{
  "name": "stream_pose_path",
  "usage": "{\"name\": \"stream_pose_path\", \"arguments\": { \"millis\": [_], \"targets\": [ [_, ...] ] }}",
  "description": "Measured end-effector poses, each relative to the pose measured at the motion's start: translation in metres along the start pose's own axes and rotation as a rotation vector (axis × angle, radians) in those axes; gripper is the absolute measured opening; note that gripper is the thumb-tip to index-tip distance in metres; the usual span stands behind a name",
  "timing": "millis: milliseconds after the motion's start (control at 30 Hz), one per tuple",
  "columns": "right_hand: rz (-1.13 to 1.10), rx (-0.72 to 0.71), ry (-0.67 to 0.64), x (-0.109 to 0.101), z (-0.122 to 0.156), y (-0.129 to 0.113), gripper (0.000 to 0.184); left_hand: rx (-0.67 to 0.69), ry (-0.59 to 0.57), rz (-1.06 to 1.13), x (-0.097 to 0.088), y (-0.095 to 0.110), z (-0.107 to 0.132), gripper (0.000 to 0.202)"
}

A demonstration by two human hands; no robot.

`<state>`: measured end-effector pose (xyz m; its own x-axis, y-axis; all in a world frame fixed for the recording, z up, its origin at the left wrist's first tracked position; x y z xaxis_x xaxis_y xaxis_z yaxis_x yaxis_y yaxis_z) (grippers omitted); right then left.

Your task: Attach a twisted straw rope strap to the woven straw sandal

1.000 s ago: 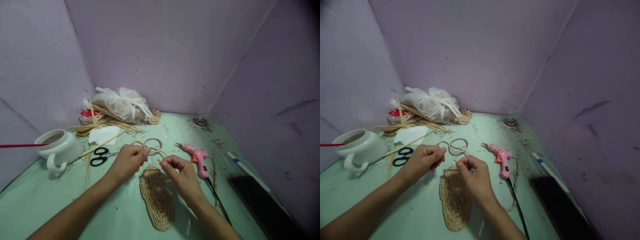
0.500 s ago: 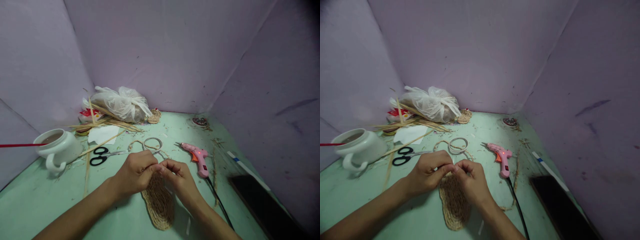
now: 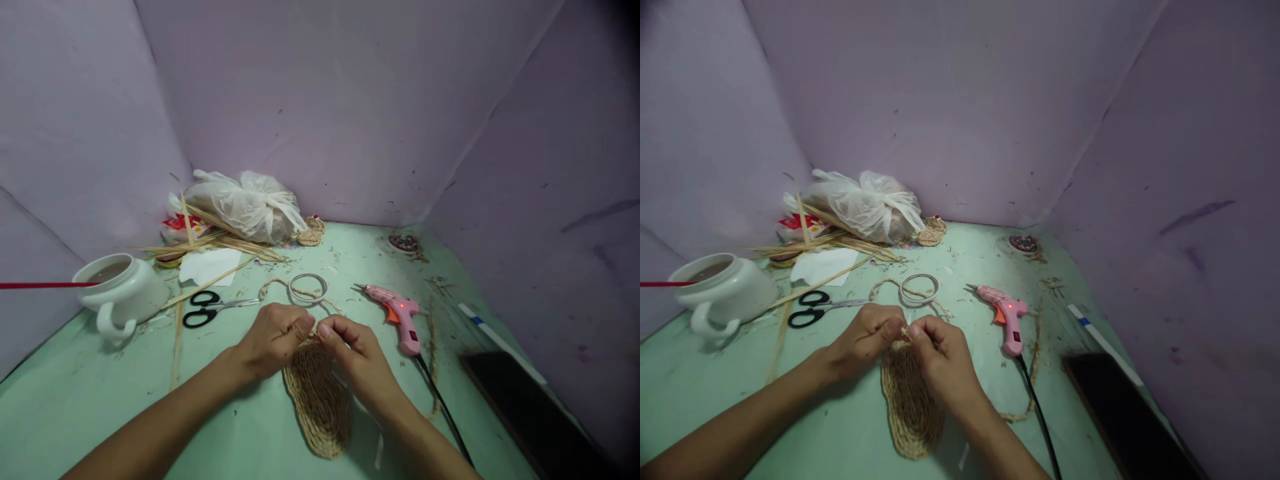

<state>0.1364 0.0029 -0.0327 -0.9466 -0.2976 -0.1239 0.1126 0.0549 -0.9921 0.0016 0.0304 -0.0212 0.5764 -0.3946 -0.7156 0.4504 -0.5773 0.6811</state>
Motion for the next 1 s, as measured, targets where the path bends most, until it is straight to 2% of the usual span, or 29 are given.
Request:
{"name": "stream_pose_path", "arguments": {
  "millis": [100, 267, 400, 467, 533, 600, 667, 733, 800, 900, 1000],
  "targets": [
    [-0.088, 0.028, -0.031, 0.0, 0.0, 0.002, 0.029, -0.064, 0.0, 0.018, -0.003, -0.007, 0.001, 0.044],
    [-0.189, 0.041, -0.019, -0.002, -0.001, 0.003, 0.031, -0.183, 0.184, -0.036, -0.01, -0.019, 0.002, 0.039],
    [-0.272, 0.066, 0.037, -0.003, -0.002, 0.003, 0.029, -0.291, 0.251, -0.152, -0.027, -0.01, -0.001, 0.035],
    [-0.327, 0.103, 0.073, -0.005, -0.001, 0.003, 0.026, -0.401, 0.169, -0.302, -0.045, -0.006, 0.001, 0.031],
    [-0.366, 0.133, 0.101, -0.006, -0.001, 0.003, 0.025, -0.538, -0.024, -0.462, -0.066, -0.012, 0.008, 0.022],
    [-0.396, 0.166, 0.12, -0.007, 0.0, 0.002, 0.025, -0.662, -0.178, -0.572, -0.086, -0.027, 0.02, 0.013],
    [-0.413, 0.194, 0.14, -0.007, 0.001, 0.002, 0.025, -0.698, -0.293, -0.6, -0.096, -0.046, 0.032, 0.01],
    [-0.419, 0.222, 0.163, -0.007, 0.002, 0.003, 0.026, -0.709, -0.316, -0.611, -0.096, -0.062, 0.042, 0.013],
    [-0.419, 0.244, 0.182, -0.007, 0.002, 0.005, 0.028, -0.707, -0.321, -0.618, -0.089, -0.071, 0.048, 0.018],
    [-0.416, 0.259, 0.194, -0.007, 0.002, 0.008, 0.028, -0.71, -0.287, -0.646, -0.078, -0.076, 0.052, 0.024],
    [-0.394, 0.261, 0.199, -0.007, 0.002, 0.01, 0.027, -0.733, -0.253, -0.664, -0.078, -0.08, 0.053, 0.025]
  ]
}}
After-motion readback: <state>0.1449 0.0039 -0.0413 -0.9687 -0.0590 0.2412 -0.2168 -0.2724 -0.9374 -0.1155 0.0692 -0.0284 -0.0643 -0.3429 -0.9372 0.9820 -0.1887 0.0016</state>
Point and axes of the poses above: each hand's wrist, its own z-axis away from the middle knuckle, its own x-axis out of the palm, y = z × x, the point moved 3 cm from there along -z, towards the middle knuckle, and after that the axes turned 10 degrees about -y, right-handed, at the moved point
